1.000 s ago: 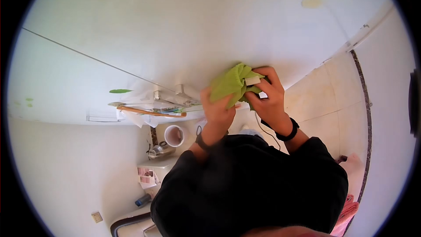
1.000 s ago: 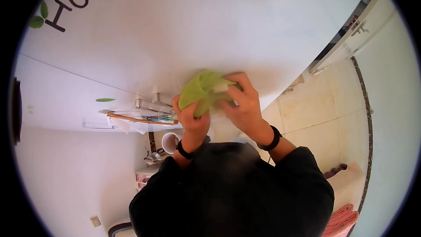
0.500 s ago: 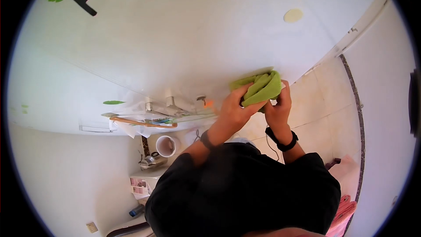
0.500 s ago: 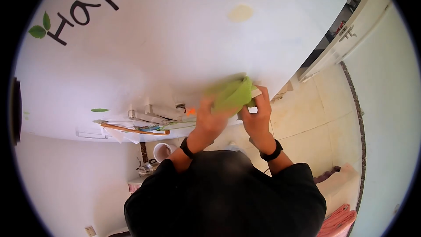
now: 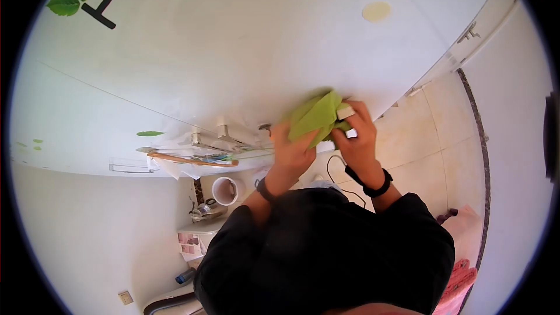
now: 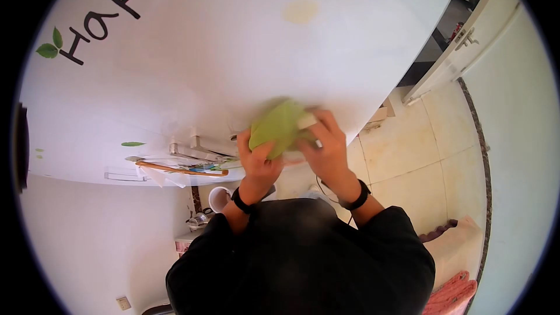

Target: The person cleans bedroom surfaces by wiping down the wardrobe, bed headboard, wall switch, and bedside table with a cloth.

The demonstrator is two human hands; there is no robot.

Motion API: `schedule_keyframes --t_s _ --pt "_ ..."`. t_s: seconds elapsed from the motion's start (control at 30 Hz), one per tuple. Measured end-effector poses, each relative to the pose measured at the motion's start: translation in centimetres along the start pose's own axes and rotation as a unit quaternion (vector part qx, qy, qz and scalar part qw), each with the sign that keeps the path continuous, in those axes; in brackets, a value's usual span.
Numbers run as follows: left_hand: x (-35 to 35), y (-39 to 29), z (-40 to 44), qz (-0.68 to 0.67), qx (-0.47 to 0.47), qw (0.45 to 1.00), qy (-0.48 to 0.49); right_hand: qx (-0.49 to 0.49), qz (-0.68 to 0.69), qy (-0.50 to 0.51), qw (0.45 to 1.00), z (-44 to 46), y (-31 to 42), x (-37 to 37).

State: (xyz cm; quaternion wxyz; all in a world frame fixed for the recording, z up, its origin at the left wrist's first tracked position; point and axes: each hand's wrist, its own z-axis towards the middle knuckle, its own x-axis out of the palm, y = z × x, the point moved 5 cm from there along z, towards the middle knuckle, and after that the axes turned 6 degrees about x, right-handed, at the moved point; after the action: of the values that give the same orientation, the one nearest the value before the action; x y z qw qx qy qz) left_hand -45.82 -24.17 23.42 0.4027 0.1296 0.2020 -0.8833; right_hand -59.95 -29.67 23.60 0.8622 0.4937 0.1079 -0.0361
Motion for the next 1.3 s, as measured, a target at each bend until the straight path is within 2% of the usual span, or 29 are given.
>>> schedule_keyframes --t_s 0.1,0.13,0.2,0.3,0.33,0.43,0.5,0.53,0.6,0.73,0.83,0.9,0.93,1.0,1.1,1.13,1.3 --pt "2.0 -0.8 1.9 -0.056 0.011 0.998 -0.017 -0.068 -0.055 -0.077 0.993 1.1 1.8 -2.6" --pt "3.0 -1.1 2.4 -0.077 0.013 0.997 -0.019 -0.061 -0.048 -0.105 0.991 1.2 1.4 -3.3" --pt "5.8 -1.5 3.3 -0.108 0.017 0.991 0.077 -0.044 -0.038 -0.160 0.985 1.0 0.1 -4.6" --pt "8.9 -1.8 3.2 -0.194 -0.055 0.965 0.166 0.037 0.016 -0.188 0.981 -0.4 -3.7 -5.6" --pt "9.2 -2.1 3.0 -0.249 -0.135 0.937 0.207 0.047 0.012 -0.185 0.982 -0.8 -4.4 -5.7" --pt "9.7 -1.2 0.7 -0.301 -0.278 0.873 0.265 0.102 0.043 -0.182 0.977 -2.4 -6.2 -4.6" --pt "9.0 -0.6 -0.7 -0.242 -0.220 0.910 0.254 0.122 0.051 -0.146 0.980 -3.9 -8.5 -3.6" --pt "8.1 -0.8 -0.9 -0.180 -0.126 0.948 0.231 0.134 0.068 -0.130 0.980 -4.4 -9.2 -2.9" --pt "6.7 -0.7 -1.5 -0.121 -0.052 0.967 0.220 0.131 0.064 -0.114 0.983 -4.7 -9.3 -1.9" --pt "4.1 0.6 -1.6 -0.131 -0.090 0.962 0.223 0.064 0.027 -0.099 0.993 -3.1 -6.0 -0.6" --pt "1.1 1.0 0.9 -0.166 -0.156 0.950 0.212 -0.006 0.026 -0.095 0.995 -1.0 -2.7 0.0" --pt "-1.2 0.5 3.2 -0.187 -0.182 0.950 0.172 -0.041 0.047 -0.103 0.993 0.6 0.5 0.5" --pt "-2.1 0.3 4.1 -0.190 -0.171 0.958 0.130 -0.045 0.051 -0.103 0.992 1.2 1.8 0.9" --pt "-4.0 0.2 5.7 -0.053 0.059 0.997 0.014 -0.054 0.059 -0.101 0.992 2.2 4.1 1.6" --pt "-6.8 -0.3 7.2 -0.013 0.084 0.994 -0.070 -0.064 0.044 -0.097 0.992 2.7 7.1 3.0" --pt "-8.0 -0.6 7.4 -0.034 0.060 0.995 -0.075 -0.073 0.040 -0.085 0.993 2.8 8.0 3.6" --pt "-13.0 0.1 4.9 0.065 0.003 0.993 -0.097 -0.123 0.014 0.011 0.992 1.0 10.1 8.0"
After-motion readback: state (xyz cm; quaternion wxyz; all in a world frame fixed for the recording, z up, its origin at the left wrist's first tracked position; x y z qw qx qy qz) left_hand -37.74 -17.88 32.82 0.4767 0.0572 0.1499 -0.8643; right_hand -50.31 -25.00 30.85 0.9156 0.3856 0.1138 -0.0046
